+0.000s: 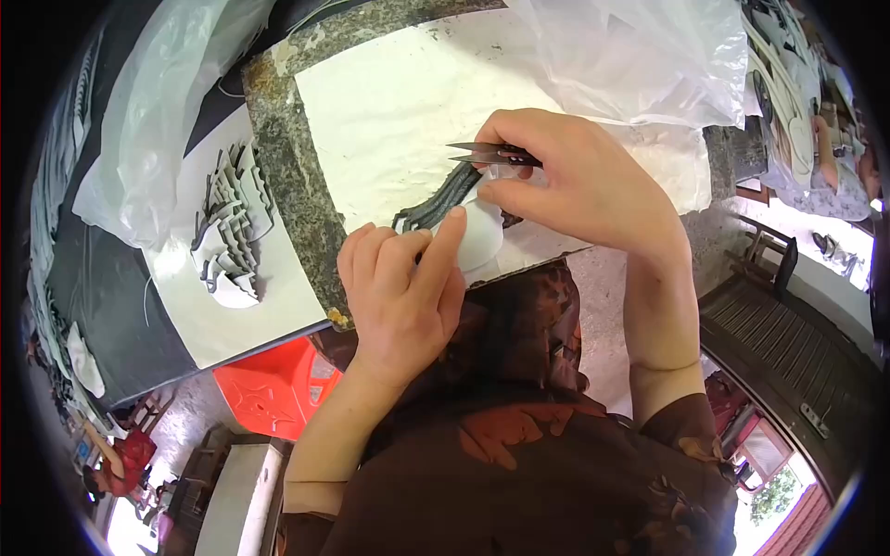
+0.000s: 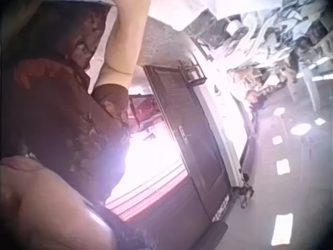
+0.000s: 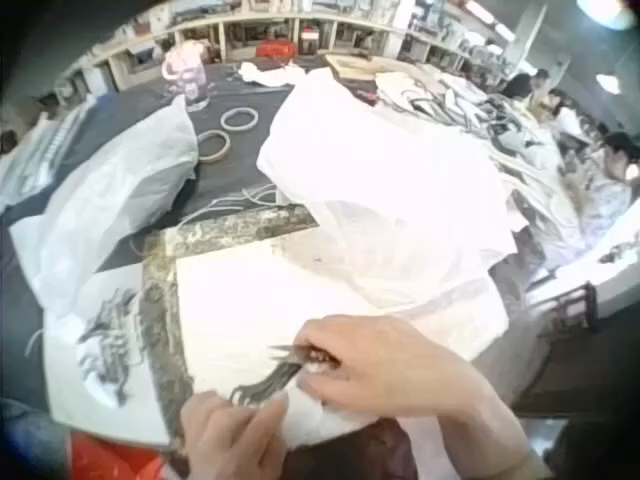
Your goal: The recorder uses a pair of snips to trim excess material from small shoe upper components at a workbench.
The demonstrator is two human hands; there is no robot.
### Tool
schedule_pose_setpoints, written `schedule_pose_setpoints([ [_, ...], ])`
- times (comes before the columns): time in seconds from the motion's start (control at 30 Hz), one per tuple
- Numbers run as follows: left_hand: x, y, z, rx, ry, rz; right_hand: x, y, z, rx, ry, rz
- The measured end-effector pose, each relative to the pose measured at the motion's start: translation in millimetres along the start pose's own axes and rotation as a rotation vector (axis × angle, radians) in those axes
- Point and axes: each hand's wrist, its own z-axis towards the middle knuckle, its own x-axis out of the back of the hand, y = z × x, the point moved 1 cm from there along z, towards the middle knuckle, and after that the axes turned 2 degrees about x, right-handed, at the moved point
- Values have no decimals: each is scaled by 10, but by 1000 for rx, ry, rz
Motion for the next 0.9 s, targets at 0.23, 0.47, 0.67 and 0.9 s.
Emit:
schedule_pose_setpoints([
  [0.23, 2, 17, 9, 27, 14, -38, -25, 47, 0, -18, -19, -60],
  [0.47, -35, 23, 40, 44, 34, -62, -10, 58, 17, -20, -35, -124],
  [0.67, -54, 4, -79, 62, 61, -72, 51, -39, 73, -73, -128, -117],
  [0.9, -74, 9, -76, 16, 104, -37, 69, -55, 102, -65, -189, -169],
])
